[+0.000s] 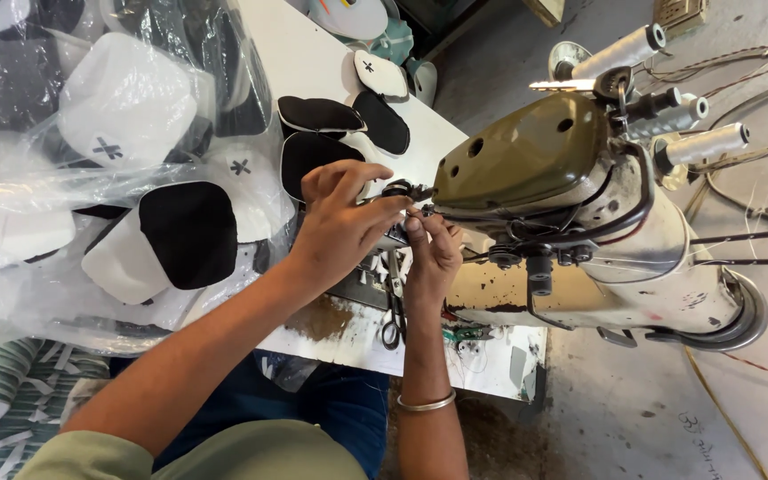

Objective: The person sews the edges of white and black fabric masks using a sewing machine, then cuts the excess thread with scissors. They handle multiple masks, placing finished ones on the table and picking up new ones from a pile.

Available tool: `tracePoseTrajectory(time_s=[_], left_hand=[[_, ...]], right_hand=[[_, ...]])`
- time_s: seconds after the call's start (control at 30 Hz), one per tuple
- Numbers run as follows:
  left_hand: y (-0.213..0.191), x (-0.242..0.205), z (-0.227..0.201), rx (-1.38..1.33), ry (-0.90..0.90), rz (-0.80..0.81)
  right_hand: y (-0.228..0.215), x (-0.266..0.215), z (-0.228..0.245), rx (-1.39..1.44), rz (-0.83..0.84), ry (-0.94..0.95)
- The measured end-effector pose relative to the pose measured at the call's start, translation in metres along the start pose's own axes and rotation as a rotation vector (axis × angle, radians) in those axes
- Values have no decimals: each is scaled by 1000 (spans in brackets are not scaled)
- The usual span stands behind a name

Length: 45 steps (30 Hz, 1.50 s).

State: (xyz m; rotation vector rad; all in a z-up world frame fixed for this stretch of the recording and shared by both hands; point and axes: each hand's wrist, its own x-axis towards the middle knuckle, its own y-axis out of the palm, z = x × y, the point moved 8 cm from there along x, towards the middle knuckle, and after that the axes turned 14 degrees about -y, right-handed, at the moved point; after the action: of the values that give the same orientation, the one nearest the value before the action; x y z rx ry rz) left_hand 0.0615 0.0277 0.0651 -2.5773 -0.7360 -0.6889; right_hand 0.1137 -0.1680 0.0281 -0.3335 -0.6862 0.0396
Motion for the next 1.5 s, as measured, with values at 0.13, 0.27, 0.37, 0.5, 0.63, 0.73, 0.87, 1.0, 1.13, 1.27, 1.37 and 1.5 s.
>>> tracePoseTrajectory(time_s=[0.13, 0.27, 0.37, 0.5, 0.63, 0.73, 0.87, 1.0, 1.13, 1.27, 1.37, 1.5], left_hand=[[0, 5, -11, 56, 135, 20], [-1, -6, -19, 54, 238, 24], [26, -46, 10, -447, -183, 368], [35, -74, 17, -913, -666, 540], [11, -51, 16, -549, -373, 399], [-13, -16, 8, -18, 15, 212], [-2, 17, 14, 236, 265, 282], [15, 38, 5, 350, 404, 450], [29, 49, -4, 348, 540, 646], [43, 48, 11, 319, 537, 835], [43, 35, 32, 340, 628, 832], [19, 24, 15, 205, 725, 604]], right_hand=[[-8, -1, -9, 107, -84, 87], [-12, 3, 11, 120, -121, 85], [-14, 3, 41, -401, 48, -308], [1, -25, 76, -533, 215, -517], [-12, -57, 46, -379, 126, -243], [-16, -99, 12, -249, 143, -78], [-5, -160, -32, -120, 289, 103], [1, -155, -18, -130, 316, 148], [-1, -148, -21, -99, 306, 173], [-1, -145, -19, -116, 294, 163], [0, -145, -21, -53, 278, 195], [-4, -144, -19, -36, 260, 199]])
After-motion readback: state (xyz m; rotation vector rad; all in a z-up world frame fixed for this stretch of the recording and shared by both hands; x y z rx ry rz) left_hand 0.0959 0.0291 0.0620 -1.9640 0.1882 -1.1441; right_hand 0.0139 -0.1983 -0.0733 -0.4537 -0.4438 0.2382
